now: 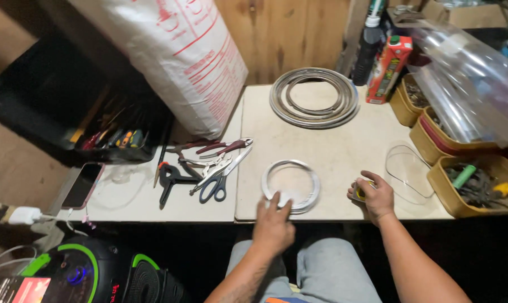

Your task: The person measures the diameter of several metal wire rings using a yellow tape measure on a cluttered workbench. After measuring, they pick up a roll of clear plastic wrap and begin wrapping it around one of the smaller wire rings.

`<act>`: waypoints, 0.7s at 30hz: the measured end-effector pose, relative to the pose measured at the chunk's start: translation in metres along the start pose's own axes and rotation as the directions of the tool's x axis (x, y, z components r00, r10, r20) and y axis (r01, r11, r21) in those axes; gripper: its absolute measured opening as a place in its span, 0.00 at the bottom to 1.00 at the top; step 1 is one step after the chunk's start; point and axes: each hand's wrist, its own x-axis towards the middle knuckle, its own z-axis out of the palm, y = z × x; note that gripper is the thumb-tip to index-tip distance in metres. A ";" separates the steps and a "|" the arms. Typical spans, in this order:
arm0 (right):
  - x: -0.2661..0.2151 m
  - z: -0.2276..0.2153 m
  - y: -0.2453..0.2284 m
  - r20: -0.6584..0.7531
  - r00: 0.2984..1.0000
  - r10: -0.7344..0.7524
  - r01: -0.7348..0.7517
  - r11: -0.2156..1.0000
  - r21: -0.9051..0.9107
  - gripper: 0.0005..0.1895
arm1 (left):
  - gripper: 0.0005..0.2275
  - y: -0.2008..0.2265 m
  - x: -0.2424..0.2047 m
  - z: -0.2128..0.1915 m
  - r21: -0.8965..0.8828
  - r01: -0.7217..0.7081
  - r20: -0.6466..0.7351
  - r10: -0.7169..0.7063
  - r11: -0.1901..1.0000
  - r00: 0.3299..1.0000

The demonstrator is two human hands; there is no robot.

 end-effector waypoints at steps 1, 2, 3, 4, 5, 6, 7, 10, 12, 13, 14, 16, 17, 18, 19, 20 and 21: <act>-0.001 0.002 -0.002 0.008 1.000 0.001 -0.001 1.000 -0.008 0.19 | 0.30 0.006 0.005 0.002 -0.001 0.010 -0.005 -0.010 1.000 1.000; -0.002 0.004 -0.005 0.002 1.000 -0.010 0.010 1.000 -0.016 0.18 | 0.32 0.012 0.010 0.004 -0.059 0.053 -0.064 -0.056 0.997 0.996; -0.005 0.004 -0.008 -0.005 1.000 -0.020 0.020 0.999 -0.028 0.18 | 0.34 0.020 0.014 0.006 -0.122 0.093 -0.118 -0.107 0.988 0.987; -0.010 -0.002 0.006 0.002 1.000 -0.017 0.017 0.999 -0.038 0.18 | 0.34 0.028 0.005 0.008 -0.126 0.104 -0.120 -0.120 0.987 0.986; -0.005 -0.001 0.014 -0.074 0.997 -0.033 0.032 0.999 -0.012 0.16 | 0.33 0.030 0.009 0.010 -0.201 0.055 -0.177 -0.091 0.978 0.980; 0.001 0.000 0.021 -0.150 0.988 -0.046 0.049 0.999 0.015 0.14 | 0.32 0.033 0.013 0.012 -0.271 0.000 -0.236 -0.066 0.963 0.970; -0.012 0.009 0.023 -0.132 0.990 -0.052 0.053 0.999 0.006 0.14 | 0.32 0.044 0.016 -0.005 -0.269 0.009 -0.250 -0.079 0.963 0.965; -0.044 0.023 0.067 -0.016 0.970 -0.241 0.216 0.893 -0.395 0.24 | 0.36 0.058 0.016 -0.023 -0.643 0.207 0.067 -0.216 0.737 0.974; -0.046 0.025 0.132 0.713 0.681 0.166 -0.690 0.471 0.549 0.26 | 0.34 0.044 0.016 0.010 -0.831 0.459 0.264 -0.505 0.313 0.822; -0.069 0.056 0.091 0.722 0.672 0.164 -0.696 0.474 0.539 0.26 | 0.34 0.032 0.018 0.009 -0.834 0.453 0.253 -0.512 0.315 0.821; -0.108 0.079 0.055 0.701 0.712 0.049 -0.278 0.936 0.216 0.35 | 0.20 0.021 0.019 0.007 -0.887 0.457 0.303 -0.657 0.072 0.691; -0.156 0.091 0.023 0.740 0.667 -0.084 0.307 0.937 -0.170 0.44 | 0.07 -0.008 0.021 -0.012 -0.908 0.387 0.363 -0.761 -0.160 0.538; -0.154 0.090 0.020 0.590 0.807 0.013 0.249 0.900 -0.359 0.43 | 0.09 -0.024 0.020 -0.028 -0.890 0.411 0.389 -0.800 -0.198 0.457; -0.151 0.089 0.019 0.403 0.911 0.087 0.153 0.836 -0.526 0.45 | 0.12 -0.041 0.019 -0.045 -0.870 0.430 0.413 -0.831 -0.239 0.373; -0.141 0.084 0.018 0.408 0.909 0.091 0.152 0.837 -0.525 0.45 | 0.12 -0.058 0.025 -0.065 -0.871 0.430 0.410 -0.835 -0.238 0.368; -0.131 0.078 0.018 0.301 0.952 0.059 0.108 0.855 -0.508 0.36 | 0.15 -0.074 0.031 -0.085 -0.850 0.470 0.408 -0.860 -0.236 0.305; -0.120 0.072 0.017 0.188 0.982 0.027 0.069 0.872 -0.485 0.27 | 0.19 -0.091 0.038 -0.106 -0.828 0.509 0.403 -0.882 -0.237 0.244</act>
